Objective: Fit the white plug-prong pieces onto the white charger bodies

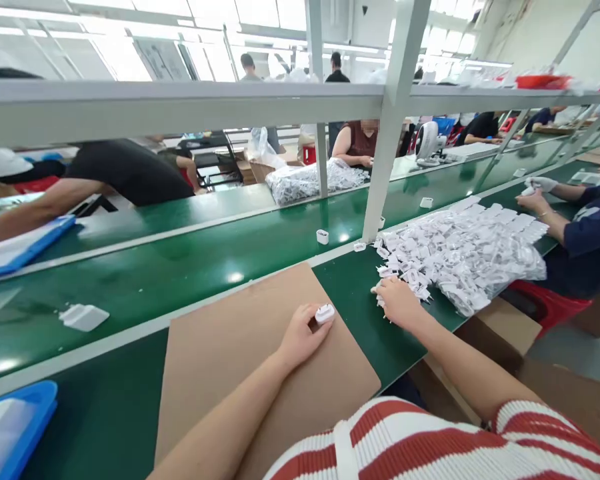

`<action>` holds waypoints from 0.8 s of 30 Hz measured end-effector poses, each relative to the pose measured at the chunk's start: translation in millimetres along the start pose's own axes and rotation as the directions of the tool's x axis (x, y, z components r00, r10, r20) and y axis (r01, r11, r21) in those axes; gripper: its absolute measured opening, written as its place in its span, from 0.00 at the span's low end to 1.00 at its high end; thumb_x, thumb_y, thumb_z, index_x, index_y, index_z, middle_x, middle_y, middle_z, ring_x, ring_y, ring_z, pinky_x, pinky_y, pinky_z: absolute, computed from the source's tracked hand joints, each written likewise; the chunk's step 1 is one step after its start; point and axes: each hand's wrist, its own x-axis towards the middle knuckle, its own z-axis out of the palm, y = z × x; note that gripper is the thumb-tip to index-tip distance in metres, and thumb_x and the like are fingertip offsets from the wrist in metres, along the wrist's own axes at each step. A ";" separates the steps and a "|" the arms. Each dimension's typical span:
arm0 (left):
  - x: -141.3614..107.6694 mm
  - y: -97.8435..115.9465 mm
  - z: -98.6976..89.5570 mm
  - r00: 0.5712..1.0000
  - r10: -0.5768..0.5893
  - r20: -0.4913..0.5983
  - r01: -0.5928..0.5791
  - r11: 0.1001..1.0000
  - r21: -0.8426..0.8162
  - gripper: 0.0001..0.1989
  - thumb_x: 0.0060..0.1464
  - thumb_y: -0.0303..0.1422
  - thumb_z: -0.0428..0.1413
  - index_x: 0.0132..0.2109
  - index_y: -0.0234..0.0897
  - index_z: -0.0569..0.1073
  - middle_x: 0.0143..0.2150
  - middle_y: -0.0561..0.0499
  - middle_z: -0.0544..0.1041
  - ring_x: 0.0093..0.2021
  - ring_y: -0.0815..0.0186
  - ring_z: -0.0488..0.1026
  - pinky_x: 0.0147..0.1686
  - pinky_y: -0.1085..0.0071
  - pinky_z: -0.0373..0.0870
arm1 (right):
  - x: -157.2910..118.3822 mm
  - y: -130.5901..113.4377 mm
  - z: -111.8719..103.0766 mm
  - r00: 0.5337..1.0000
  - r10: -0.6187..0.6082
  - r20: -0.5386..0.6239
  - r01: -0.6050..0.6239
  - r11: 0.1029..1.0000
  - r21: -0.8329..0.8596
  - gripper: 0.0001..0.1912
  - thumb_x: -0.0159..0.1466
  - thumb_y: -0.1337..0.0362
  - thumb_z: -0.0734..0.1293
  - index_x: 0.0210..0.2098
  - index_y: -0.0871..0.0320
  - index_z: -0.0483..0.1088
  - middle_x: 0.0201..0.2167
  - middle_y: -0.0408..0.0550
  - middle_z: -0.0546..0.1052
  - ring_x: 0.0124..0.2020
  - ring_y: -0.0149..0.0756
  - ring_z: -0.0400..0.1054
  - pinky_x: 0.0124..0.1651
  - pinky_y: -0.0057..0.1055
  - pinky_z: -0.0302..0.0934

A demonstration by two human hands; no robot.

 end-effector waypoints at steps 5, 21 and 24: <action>0.9 -2.6 -1.1 1.000 -0.024 0.017 0.023 1.000 0.009 0.12 0.65 0.46 0.60 0.44 0.44 0.77 0.49 0.44 0.79 0.51 0.50 0.76 0.52 0.51 0.75 | 28.4 2.9 -3.2 0.999 0.032 -0.024 -0.032 0.999 0.021 0.26 0.66 0.81 0.60 0.56 0.58 0.79 0.55 0.58 0.78 0.60 0.46 0.70 0.55 0.34 0.66; 4.0 -17.5 -8.6 0.970 -0.242 -0.010 0.238 0.963 -0.128 0.22 0.54 0.56 0.66 0.45 0.45 0.81 0.46 0.44 0.82 0.48 0.47 0.80 0.51 0.51 0.77 | 137.0 -12.3 -32.1 0.997 0.072 0.005 -0.072 0.989 0.131 0.19 0.72 0.56 0.71 0.57 0.60 0.73 0.57 0.55 0.77 0.53 0.43 0.75 0.55 0.46 0.75; 23.6 -31.6 -33.6 0.922 -0.362 -0.141 0.339 0.927 -0.159 0.26 0.49 0.56 0.68 0.47 0.42 0.81 0.43 0.44 0.83 0.46 0.47 0.81 0.48 0.53 0.78 | 114.9 -23.0 -35.3 0.999 -0.025 -0.047 0.035 0.972 0.232 0.08 0.69 0.65 0.72 0.47 0.61 0.77 0.51 0.57 0.80 0.53 0.46 0.75 0.54 0.42 0.71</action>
